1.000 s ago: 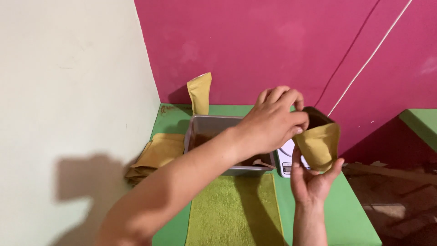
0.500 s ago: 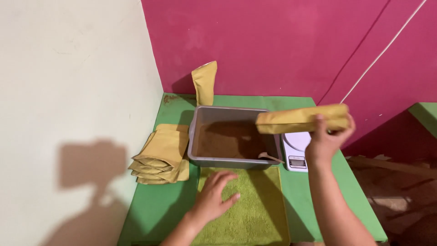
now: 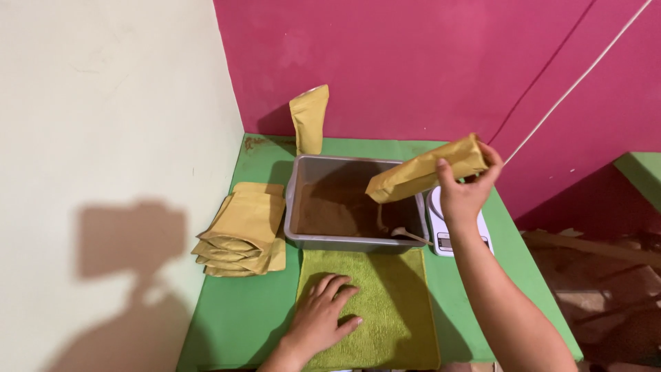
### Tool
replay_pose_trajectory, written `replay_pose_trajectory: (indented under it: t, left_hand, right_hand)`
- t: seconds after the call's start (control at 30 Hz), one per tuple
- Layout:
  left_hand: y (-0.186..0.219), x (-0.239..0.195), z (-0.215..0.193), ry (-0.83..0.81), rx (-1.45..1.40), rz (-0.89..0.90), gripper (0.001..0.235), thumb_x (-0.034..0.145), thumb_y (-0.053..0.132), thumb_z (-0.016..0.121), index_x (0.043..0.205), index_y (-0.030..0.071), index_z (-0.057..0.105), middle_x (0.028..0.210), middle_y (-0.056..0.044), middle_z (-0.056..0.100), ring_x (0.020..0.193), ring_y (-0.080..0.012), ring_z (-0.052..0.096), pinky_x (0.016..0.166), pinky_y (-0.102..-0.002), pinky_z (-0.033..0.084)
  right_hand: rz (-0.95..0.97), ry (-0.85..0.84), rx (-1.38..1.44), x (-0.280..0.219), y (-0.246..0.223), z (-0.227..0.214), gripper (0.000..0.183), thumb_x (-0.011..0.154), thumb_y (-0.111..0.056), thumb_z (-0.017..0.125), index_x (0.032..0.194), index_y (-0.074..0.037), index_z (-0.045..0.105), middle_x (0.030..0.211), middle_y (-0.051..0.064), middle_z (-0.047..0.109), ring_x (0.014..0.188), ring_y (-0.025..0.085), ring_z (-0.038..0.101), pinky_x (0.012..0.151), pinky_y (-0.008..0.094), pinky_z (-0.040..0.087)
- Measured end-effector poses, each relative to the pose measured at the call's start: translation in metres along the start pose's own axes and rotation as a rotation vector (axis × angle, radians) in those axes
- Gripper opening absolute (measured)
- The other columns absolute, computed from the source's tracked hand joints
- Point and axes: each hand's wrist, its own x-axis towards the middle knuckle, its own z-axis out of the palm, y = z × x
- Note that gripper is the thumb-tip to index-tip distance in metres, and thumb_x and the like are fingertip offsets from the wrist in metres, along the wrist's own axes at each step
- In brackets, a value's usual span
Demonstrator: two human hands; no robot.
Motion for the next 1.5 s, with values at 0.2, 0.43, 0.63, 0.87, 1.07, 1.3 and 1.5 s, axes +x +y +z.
replay_pose_trajectory:
  t: [0.2, 0.43, 0.63, 0.87, 1.07, 1.3, 1.5]
  left_hand:
    - [-0.004, 0.001, 0.004, -0.002, -0.002, -0.009, 0.061, 0.099, 0.052, 0.059, 0.145, 0.014, 0.051, 0.157, -0.010, 0.037, 0.147, -0.0314, 0.023, 0.121, -0.056, 0.011]
    - [-0.002, 0.002, 0.003, -0.013, 0.020, -0.020, 0.060, 0.098, 0.053, 0.059, 0.143, 0.014, 0.051, 0.157, -0.009, 0.037, 0.146, -0.0304, 0.024, 0.122, -0.056, 0.010]
    - [-0.002, 0.002, 0.003, 0.021, 0.034, -0.004, 0.059, 0.097, 0.052, 0.060, 0.141, 0.014, 0.053, 0.155, -0.009, 0.039, 0.145, -0.0312, 0.026, 0.121, -0.056, 0.014]
    - [0.003, 0.001, -0.005, 0.023, 0.001, -0.016, 0.059, 0.097, 0.051, 0.060, 0.142, 0.013, 0.055, 0.154, -0.009, 0.041, 0.145, -0.0312, 0.027, 0.119, -0.054, 0.017]
    - [0.001, 0.001, -0.003, 0.062, -0.001, 0.017, 0.057, 0.097, 0.050, 0.062, 0.139, 0.011, 0.057, 0.152, -0.010, 0.043, 0.143, -0.0312, 0.031, 0.118, -0.054, 0.020]
    - [0.004, 0.000, -0.005, 0.018, -0.007, -0.018, 0.059, 0.097, 0.051, 0.061, 0.141, 0.013, 0.055, 0.154, -0.008, 0.042, 0.144, -0.0297, 0.027, 0.120, -0.053, 0.017]
    - [0.004, 0.001, -0.006, -0.006, 0.012, -0.027, 0.060, 0.098, 0.052, 0.060, 0.143, 0.013, 0.054, 0.155, -0.008, 0.040, 0.145, -0.0298, 0.026, 0.120, -0.055, 0.015]
  right_hand:
    - [-0.068, 0.044, 0.003, 0.004, 0.007, 0.002, 0.061, 0.088, -0.019, 0.081, 0.134, -0.011, 0.041, 0.131, 0.015, 0.049, 0.113, 0.024, 0.056, 0.092, 0.033, 0.051]
    - [0.028, 0.042, 0.033, -0.005, 0.001, 0.023, 0.057, 0.087, -0.016, 0.079, 0.132, -0.012, 0.043, 0.129, 0.012, 0.050, 0.111, 0.021, 0.055, 0.091, 0.031, 0.052]
    - [0.068, -0.069, 0.116, -0.010, 0.006, 0.043, 0.065, 0.084, -0.013, 0.082, 0.135, -0.013, 0.042, 0.140, 0.009, 0.049, 0.120, 0.020, 0.058, 0.099, 0.030, 0.051]
    - [0.006, -0.137, 0.058, -0.013, 0.008, 0.059, 0.065, 0.080, -0.014, 0.083, 0.134, -0.011, 0.046, 0.138, 0.012, 0.052, 0.123, 0.023, 0.056, 0.101, 0.031, 0.048]
    - [0.019, -0.172, 0.032, -0.016, 0.002, 0.064, 0.065, 0.080, -0.015, 0.084, 0.133, -0.011, 0.047, 0.139, 0.012, 0.054, 0.122, 0.023, 0.058, 0.100, 0.031, 0.050]
    - [-0.015, -0.098, 0.038, -0.008, 0.001, 0.064, 0.063, 0.082, -0.014, 0.083, 0.133, -0.010, 0.047, 0.137, 0.013, 0.050, 0.127, 0.025, 0.054, 0.103, 0.033, 0.049]
    - [-0.041, -0.065, -0.066, 0.004, 0.005, 0.063, 0.063, 0.080, -0.021, 0.084, 0.133, -0.014, 0.050, 0.135, 0.008, 0.049, 0.124, 0.022, 0.052, 0.089, 0.033, 0.052]
